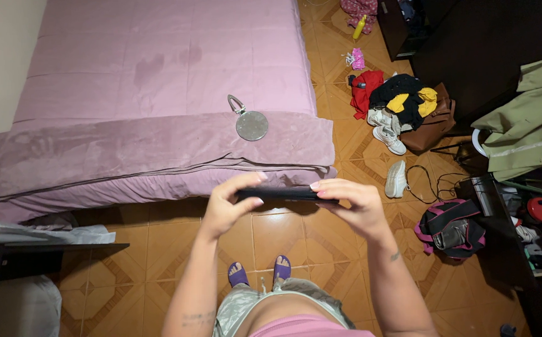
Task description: Organizing a bedroom by picking up items from the floor, putting them into a bag, and folding clothes.
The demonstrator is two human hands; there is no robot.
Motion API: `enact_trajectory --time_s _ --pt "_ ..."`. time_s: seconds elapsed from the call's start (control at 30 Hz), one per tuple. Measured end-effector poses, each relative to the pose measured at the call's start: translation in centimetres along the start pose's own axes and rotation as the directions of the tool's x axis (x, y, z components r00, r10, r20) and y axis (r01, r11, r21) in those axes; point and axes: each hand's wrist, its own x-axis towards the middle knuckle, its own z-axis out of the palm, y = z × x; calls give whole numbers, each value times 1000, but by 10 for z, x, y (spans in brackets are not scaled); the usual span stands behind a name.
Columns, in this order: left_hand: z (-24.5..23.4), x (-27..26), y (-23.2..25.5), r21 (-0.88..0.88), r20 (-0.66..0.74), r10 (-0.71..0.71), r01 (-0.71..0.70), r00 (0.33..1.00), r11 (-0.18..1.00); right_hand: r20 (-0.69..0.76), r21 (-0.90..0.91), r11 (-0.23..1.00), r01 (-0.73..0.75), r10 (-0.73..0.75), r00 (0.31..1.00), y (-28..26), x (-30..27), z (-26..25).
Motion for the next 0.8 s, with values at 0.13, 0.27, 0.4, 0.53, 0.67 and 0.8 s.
enact_trajectory --time_s 0.13,0.27,0.4,0.53,0.67,0.8 --pt "38 6 -25 -782 -195 -179 -42 964 622 -24 -344 901 267 -292 956 -20 -8 49" --pt "62 9 -25 -920 -50 -289 69 956 386 179 -490 745 452 -421 889 -5 -27 99" --pt "47 23 -12 -873 -91 -517 181 851 452 278 -595 676 434 -333 901 5 -33 115" --pt "49 35 -1 -824 -207 -490 119 847 554 293 -621 653 434 -320 901 8 -34 116" --pt "46 30 -27 -798 -290 -433 34 853 601 292 -555 717 422 -307 906 15 -36 108" --pt "47 25 -17 -798 -180 -497 169 849 578 287 -303 923 236 -147 946 11 -25 91"
